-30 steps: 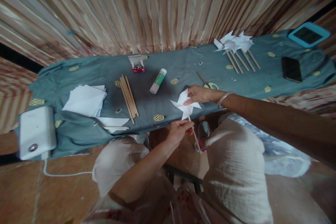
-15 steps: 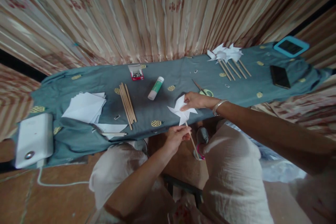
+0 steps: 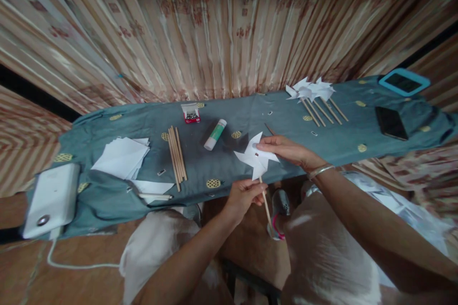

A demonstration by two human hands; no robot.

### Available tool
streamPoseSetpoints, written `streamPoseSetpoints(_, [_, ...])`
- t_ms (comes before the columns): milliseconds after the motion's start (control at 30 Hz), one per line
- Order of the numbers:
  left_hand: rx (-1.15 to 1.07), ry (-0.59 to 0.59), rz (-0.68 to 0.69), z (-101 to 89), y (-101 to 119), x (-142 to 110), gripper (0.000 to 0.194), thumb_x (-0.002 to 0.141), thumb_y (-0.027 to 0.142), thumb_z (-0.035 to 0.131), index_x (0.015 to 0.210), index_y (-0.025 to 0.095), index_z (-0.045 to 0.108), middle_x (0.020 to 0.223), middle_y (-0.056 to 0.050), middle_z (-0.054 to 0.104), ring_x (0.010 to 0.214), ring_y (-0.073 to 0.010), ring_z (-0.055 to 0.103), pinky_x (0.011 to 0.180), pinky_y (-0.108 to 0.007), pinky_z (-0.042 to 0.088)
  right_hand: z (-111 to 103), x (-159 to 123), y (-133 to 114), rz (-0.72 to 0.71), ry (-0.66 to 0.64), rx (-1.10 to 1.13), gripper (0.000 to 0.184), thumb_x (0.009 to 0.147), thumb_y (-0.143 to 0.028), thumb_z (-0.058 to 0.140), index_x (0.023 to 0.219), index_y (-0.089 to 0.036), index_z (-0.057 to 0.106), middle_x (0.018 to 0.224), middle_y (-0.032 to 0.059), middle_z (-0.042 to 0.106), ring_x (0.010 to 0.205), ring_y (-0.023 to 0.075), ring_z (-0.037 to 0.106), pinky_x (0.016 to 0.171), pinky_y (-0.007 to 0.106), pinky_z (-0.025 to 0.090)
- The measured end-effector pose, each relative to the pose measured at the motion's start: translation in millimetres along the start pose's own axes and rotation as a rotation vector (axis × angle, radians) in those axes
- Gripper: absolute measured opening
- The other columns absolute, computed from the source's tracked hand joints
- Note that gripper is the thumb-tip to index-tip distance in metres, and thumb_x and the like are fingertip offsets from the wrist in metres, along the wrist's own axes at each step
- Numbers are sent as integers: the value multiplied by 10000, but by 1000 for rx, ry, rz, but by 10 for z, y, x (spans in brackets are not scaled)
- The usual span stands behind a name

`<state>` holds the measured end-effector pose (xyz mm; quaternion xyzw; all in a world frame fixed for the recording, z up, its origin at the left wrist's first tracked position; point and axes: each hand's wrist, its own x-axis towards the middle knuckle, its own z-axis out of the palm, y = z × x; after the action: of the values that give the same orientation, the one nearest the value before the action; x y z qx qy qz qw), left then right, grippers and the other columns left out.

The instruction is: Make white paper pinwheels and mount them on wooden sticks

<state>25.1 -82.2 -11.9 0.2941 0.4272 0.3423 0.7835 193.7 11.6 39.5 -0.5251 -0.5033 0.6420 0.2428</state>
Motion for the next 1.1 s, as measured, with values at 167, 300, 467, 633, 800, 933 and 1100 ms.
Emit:
streamPoseSetpoints(167, [75,5,80,-8,79,129,419,563,505,815,650,114,691,478,5,558,425,-72,460,456,-220,356,41,-52,18,-62,154,237,447,530,-532,853,760,-175,710,699,-24,684,634,101,573,610,220,424])
streamPoseSetpoints(300, [102,6,114,5,169,207,429,565,519,816,624,118,679,458,7,539,420,-71,447,447,-222,335,23,-46,111,-108,238,338,405,541,-514,855,767,-205,725,788,-2,719,729,132,621,701,249,482])
streamPoseSetpoints(467, [113,-1,134,20,275,272,433,549,524,827,602,122,675,465,6,536,420,-65,436,443,-222,324,-21,2,218,-127,300,437,355,542,-491,865,731,-226,723,799,-5,718,722,119,620,706,238,495])
streamPoseSetpoints(633, [105,5,136,0,297,378,440,547,537,814,646,122,709,464,6,544,408,-62,430,438,-224,307,10,46,180,-168,289,378,394,569,-546,833,782,-229,738,832,21,728,743,143,625,715,260,509])
streamPoseSetpoints(800, [99,27,125,-2,316,443,432,528,517,831,649,118,721,455,7,551,398,-57,425,431,-221,307,-11,91,176,-222,313,343,372,615,-548,803,770,-220,723,795,11,708,727,134,606,707,255,492])
streamPoseSetpoints(933, [75,35,130,-4,349,466,426,508,497,846,666,118,731,495,1,584,397,-51,436,418,-213,315,-57,126,206,-219,370,320,407,565,-577,820,710,-219,692,761,4,677,692,121,567,668,238,477])
streamPoseSetpoints(1100, [114,48,162,-9,402,524,414,524,486,843,663,114,724,477,11,563,398,-47,436,410,-203,317,-89,179,226,-224,412,270,433,576,-613,792,720,-222,674,761,9,662,682,131,554,651,252,470])
